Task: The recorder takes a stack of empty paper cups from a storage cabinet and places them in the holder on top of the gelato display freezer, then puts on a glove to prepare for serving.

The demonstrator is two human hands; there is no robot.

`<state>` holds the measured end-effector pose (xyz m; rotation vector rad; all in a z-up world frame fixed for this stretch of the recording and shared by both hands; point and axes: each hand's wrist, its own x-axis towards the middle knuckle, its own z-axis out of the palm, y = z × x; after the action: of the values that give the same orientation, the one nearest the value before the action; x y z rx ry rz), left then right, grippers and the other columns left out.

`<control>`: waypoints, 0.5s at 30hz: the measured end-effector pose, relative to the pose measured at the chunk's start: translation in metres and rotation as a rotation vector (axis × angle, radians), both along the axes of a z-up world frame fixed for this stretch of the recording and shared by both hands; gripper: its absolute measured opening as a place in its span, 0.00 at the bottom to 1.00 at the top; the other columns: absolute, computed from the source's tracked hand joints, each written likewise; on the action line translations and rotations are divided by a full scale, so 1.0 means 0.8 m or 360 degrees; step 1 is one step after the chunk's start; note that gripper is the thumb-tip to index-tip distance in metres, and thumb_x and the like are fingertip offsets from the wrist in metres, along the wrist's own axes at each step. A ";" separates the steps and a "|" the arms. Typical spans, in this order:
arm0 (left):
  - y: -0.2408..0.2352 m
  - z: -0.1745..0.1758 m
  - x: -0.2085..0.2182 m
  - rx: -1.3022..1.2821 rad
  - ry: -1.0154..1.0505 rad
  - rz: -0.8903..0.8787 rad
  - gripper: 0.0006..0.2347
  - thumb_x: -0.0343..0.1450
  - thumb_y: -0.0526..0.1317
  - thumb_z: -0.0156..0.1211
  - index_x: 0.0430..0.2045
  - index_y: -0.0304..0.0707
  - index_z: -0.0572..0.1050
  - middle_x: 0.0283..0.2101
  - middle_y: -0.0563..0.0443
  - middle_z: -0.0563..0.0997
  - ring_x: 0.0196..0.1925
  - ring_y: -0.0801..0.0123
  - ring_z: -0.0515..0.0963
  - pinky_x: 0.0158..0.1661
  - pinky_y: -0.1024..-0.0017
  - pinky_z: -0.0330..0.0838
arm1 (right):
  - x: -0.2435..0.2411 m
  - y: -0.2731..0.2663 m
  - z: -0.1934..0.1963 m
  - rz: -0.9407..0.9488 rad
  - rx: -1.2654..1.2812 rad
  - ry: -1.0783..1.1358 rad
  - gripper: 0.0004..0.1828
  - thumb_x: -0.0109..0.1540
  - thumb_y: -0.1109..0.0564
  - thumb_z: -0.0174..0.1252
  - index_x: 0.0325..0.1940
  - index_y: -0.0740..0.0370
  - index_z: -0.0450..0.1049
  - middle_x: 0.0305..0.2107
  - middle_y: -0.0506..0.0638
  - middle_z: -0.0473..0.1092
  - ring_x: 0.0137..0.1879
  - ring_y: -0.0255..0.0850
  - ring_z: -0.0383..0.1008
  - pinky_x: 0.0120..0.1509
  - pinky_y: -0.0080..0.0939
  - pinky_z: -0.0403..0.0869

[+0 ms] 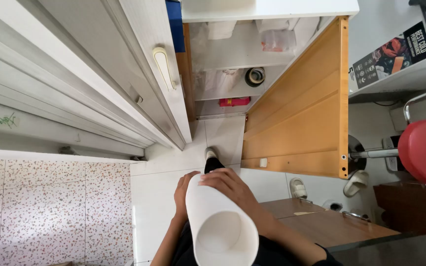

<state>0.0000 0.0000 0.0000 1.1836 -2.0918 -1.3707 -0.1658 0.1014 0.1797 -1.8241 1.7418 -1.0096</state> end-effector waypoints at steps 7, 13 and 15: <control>0.019 0.025 0.026 -0.0133 -0.0022 -0.0067 0.19 0.63 0.37 0.63 0.49 0.44 0.76 0.51 0.49 0.81 0.53 0.59 0.80 0.47 0.65 0.77 | 0.022 0.015 0.005 0.0211 -0.0141 -0.0228 0.40 0.52 0.48 0.75 0.65 0.57 0.67 0.63 0.54 0.68 0.69 0.51 0.68 0.72 0.52 0.68; 0.031 0.030 0.058 -0.0299 -0.0003 -0.0025 0.20 0.61 0.36 0.63 0.49 0.41 0.76 0.53 0.50 0.81 0.55 0.58 0.80 0.48 0.65 0.77 | 0.027 0.028 -0.016 0.0501 -0.0124 -0.0264 0.41 0.53 0.49 0.75 0.66 0.58 0.66 0.64 0.52 0.69 0.68 0.50 0.71 0.72 0.51 0.68; 0.031 0.043 0.061 -0.0333 0.0028 -0.0056 0.23 0.57 0.38 0.68 0.48 0.39 0.75 0.53 0.49 0.81 0.53 0.56 0.79 0.47 0.63 0.76 | 0.027 0.030 -0.018 0.0566 -0.0113 -0.0196 0.39 0.55 0.50 0.75 0.66 0.57 0.66 0.66 0.50 0.69 0.69 0.49 0.71 0.73 0.50 0.69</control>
<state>0.0490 0.0247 0.0343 1.0505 -2.1910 -1.1385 -0.1440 0.1255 0.1650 -1.9784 1.2654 -1.0199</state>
